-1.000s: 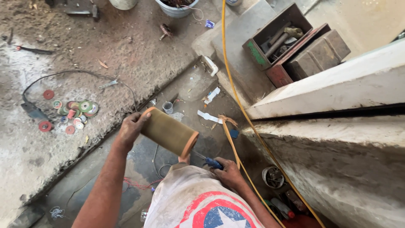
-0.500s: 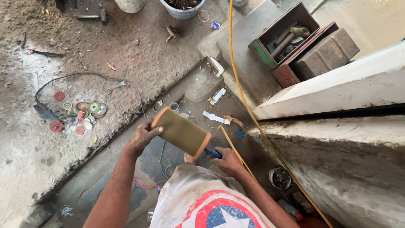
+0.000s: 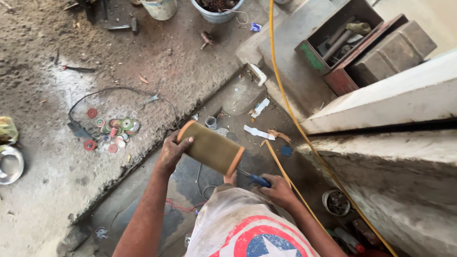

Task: The person holds a cylindrical air filter element in one hand and a compressed-air hose nozzle in the other, repeatedly blowing air over the filter's pleated surface and rotating it to clean dust from different sides. After cleaning, the person carries the filter across the workshop yard.

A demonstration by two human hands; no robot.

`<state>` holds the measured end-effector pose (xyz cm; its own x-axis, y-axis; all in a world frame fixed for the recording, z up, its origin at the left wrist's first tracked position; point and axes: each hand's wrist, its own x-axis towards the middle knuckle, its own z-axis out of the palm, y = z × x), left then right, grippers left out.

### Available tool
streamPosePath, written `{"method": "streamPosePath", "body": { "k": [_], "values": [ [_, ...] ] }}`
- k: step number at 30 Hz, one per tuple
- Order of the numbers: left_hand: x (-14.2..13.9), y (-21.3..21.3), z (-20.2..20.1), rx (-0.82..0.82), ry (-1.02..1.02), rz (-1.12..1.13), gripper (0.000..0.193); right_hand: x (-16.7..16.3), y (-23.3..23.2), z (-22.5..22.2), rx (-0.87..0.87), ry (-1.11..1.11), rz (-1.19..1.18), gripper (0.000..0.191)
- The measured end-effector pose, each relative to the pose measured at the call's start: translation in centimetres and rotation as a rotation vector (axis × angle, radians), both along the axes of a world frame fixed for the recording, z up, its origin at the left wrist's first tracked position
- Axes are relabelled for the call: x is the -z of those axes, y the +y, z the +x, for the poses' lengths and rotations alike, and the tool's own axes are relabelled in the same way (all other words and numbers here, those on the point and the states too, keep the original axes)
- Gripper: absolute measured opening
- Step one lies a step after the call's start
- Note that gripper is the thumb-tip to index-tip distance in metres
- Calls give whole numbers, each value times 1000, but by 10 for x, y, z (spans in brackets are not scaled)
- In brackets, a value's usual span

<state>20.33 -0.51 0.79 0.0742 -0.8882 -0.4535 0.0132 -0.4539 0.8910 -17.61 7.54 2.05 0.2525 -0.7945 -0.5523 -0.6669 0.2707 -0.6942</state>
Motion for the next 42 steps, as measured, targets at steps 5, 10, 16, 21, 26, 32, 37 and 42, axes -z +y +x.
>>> {"method": "streamPosePath", "body": {
  "k": [5, 10, 16, 21, 26, 32, 37, 42],
  "values": [
    [5, 5, -13, 137, 51, -72, 70, -11, -19, 18, -45, 90, -34, 23],
    [10, 4, -5, 230, -20, 4, 75, -19, -18, 17, -26, 180, 100, 20],
    [9, -1, 10, 91, -45, 43, 71, -8, 0, -3, 23, 20, 57, 19],
    [7, -4, 11, -27, 17, 5, 70, 1, 8, -9, 123, -136, 149, 19],
    [9, 9, -6, 10, 65, -89, 74, -5, -5, 8, -38, 108, 44, 21],
    [14, 17, -10, 206, 129, -7, 82, -20, -21, 30, -36, 175, 67, 23],
    [15, 14, 4, 253, 57, 58, 85, -25, -15, 28, -57, 273, 162, 20],
    [14, 6, 20, 179, -24, 49, 90, -19, 1, 14, 34, 133, 111, 20]
  ]
}}
